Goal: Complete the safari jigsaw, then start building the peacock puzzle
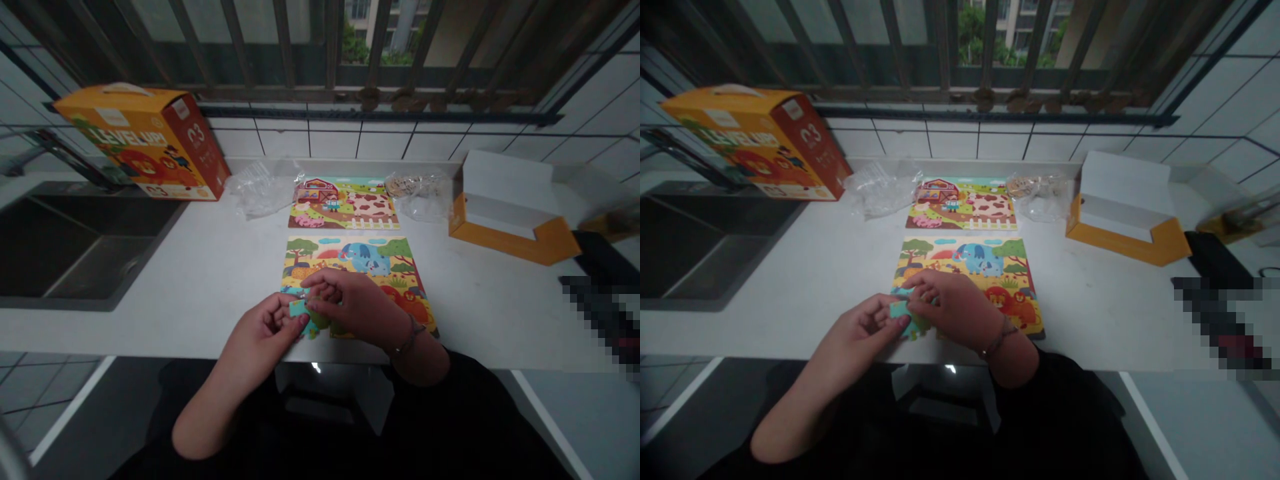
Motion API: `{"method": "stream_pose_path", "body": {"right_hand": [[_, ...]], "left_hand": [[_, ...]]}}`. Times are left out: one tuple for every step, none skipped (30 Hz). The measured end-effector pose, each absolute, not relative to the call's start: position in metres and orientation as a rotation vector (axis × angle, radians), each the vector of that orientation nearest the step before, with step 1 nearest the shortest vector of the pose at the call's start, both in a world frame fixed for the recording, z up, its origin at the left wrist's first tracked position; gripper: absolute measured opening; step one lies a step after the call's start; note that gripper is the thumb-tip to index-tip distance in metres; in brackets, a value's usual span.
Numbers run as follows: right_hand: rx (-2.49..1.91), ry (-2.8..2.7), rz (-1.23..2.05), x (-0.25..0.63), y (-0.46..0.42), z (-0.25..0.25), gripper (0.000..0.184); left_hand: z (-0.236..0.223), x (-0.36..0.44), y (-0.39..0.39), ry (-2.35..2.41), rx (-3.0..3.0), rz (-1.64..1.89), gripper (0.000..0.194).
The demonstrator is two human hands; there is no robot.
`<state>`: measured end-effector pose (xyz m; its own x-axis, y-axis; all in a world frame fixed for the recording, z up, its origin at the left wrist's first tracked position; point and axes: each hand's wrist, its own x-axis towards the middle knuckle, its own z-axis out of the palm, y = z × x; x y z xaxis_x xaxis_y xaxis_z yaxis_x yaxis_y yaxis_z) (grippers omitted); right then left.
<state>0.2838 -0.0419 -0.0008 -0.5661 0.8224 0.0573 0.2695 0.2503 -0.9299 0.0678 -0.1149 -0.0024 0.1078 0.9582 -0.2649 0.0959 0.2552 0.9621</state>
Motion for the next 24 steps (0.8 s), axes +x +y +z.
{"method": "stream_pose_path", "body": {"right_hand": [[-1.023, -1.963, 1.295, 0.284, -0.042, -0.001, 0.032], [-1.050, -1.953, 1.304, 0.285, -0.042, -0.002, 0.036], [-1.065, -1.946, 1.330, 0.286, -0.041, -0.002, 0.038], [-1.064, -1.941, 1.369, 0.286, -0.041, -0.003, 0.037], [-1.051, -1.937, 1.409, 0.287, -0.040, -0.003, 0.034], [-1.034, -1.928, 1.438, 0.288, -0.040, -0.003, 0.030], [-1.019, -1.921, 1.460, 0.288, -0.039, -0.003, 0.027], [-1.010, -1.918, 1.468, 0.288, -0.039, -0.003, 0.024], [-1.010, -1.920, 1.464, 0.288, -0.039, -0.002, 0.022], [-1.015, -1.926, 1.451, 0.288, -0.039, -0.001, 0.020], [-1.022, -1.935, 1.435, 0.288, -0.039, -0.001, 0.018], [-1.028, -1.943, 1.420, 0.289, -0.038, 0.000, 0.017], [-1.034, -1.950, 1.407, 0.289, -0.038, 0.000, 0.017], [-1.039, -1.952, 1.400, 0.289, -0.038, 0.000, 0.016], [-1.039, -1.950, 1.401, 0.290, -0.037, 0.000, 0.016], [-1.036, -1.948, 1.405, 0.290, -0.037, 0.000, 0.015], [-1.033, -1.946, 1.408, 0.290, -0.037, 0.000, 0.014], [-1.031, -1.945, 1.408, 0.290, -0.037, -0.001, 0.013], [-1.031, -1.944, 1.408, 0.290, -0.037, 0.000, 0.013], [-1.031, -1.942, 1.404, 0.290, -0.037, 0.000, 0.012], [-1.034, -1.938, 1.396, 0.290, -0.037, 0.001, 0.011], [-1.037, -1.931, 1.384, 0.290, -0.038, 0.003, 0.010], [-1.037, -1.921, 1.366, 0.290, -0.039, 0.004, 0.009], [-1.033, -1.912, 1.344, 0.290, -0.040, 0.007, 0.008]], "left_hand": [[-0.004, 0.069, -0.115, 1.274, 1.035, 0.923, 0.040], [-0.004, 0.071, -0.115, 1.262, 0.958, 0.958, 0.043], [-0.005, 0.072, -0.115, 1.253, 0.895, 0.988, 0.046], [-0.005, 0.073, -0.115, 1.244, 0.844, 1.011, 0.048], [-0.005, 0.074, -0.116, 1.233, 0.806, 1.024, 0.050], [-0.005, 0.076, -0.116, 1.222, 0.776, 1.028, 0.051], [-0.005, 0.076, -0.117, 1.216, 0.757, 1.019, 0.052], [-0.004, 0.077, -0.117, 1.216, 0.749, 1.004, 0.052], [-0.004, 0.077, -0.117, 1.219, 0.749, 0.989, 0.052], [-0.003, 0.076, -0.117, 1.227, 0.757, 0.976, 0.051], [-0.003, 0.075, -0.117, 1.239, 0.773, 0.967, 0.050], [-0.003, 0.074, -0.117, 1.253, 0.796, 0.962, 0.048], [-0.002, 0.072, -0.116, 1.268, 0.822, 0.960, 0.048], [-0.002, 0.071, -0.116, 1.282, 0.850, 0.959, 0.047], [-0.002, 0.069, -0.116, 1.296, 0.878, 0.952, 0.048], [-0.002, 0.068, -0.116, 1.306, 0.901, 0.941, 0.048], [-0.002, 0.068, -0.116, 1.313, 0.916, 0.931, 0.048], [-0.002, 0.067, -0.116, 1.316, 0.924, 0.920, 0.049], [-0.002, 0.067, -0.116, 1.316, 0.927, 0.913, 0.050], [-0.002, 0.067, -0.115, 1.316, 0.925, 0.912, 0.051], [-0.002, 0.067, -0.115, 1.320, 0.923, 0.918, 0.052], [-0.002, 0.067, -0.115, 1.327, 0.920, 0.930, 0.054], [-0.002, 0.067, -0.115, 1.341, 0.915, 0.946, 0.056], [-0.001, 0.067, -0.115, 1.357, 0.909, 0.963, 0.058]]}}
